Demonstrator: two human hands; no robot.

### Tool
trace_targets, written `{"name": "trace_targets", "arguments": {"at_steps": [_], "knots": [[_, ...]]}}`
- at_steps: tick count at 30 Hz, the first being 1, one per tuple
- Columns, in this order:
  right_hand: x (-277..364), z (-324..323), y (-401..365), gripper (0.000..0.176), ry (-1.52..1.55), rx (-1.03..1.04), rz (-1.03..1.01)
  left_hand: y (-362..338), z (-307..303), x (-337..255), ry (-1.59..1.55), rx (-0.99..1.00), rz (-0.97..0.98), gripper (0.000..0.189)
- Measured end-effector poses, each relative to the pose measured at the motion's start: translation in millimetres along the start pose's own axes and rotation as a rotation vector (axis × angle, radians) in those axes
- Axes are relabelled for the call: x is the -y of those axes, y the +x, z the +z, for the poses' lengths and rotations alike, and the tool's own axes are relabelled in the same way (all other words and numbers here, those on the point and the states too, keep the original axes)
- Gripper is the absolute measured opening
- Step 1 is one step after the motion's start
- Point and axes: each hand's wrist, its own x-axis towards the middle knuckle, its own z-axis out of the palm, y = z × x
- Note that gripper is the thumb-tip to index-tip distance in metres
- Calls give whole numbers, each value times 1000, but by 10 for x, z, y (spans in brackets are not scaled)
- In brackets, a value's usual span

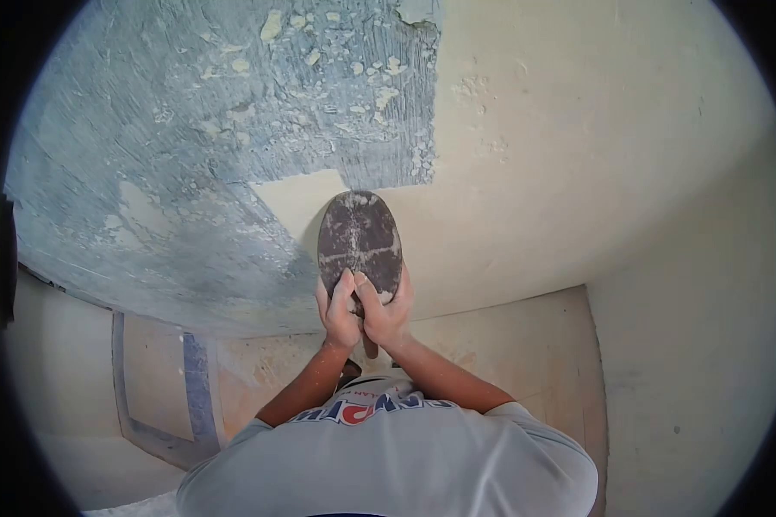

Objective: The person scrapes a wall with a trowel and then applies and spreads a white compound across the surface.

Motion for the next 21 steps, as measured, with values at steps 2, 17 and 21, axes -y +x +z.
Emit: {"name": "trace_targets", "arguments": {"at_steps": [2,17,21], "knots": [[9,-27,-10,40,34,22,33,5,-48,-47,15,25,-29,31],[-99,-26,-90,34,75,-7,107,-41,-219,123,75,18,-32,33],[-137,-48,-133,34,77,-1,112,-52,-286,171,74,42,-51,34]]}}
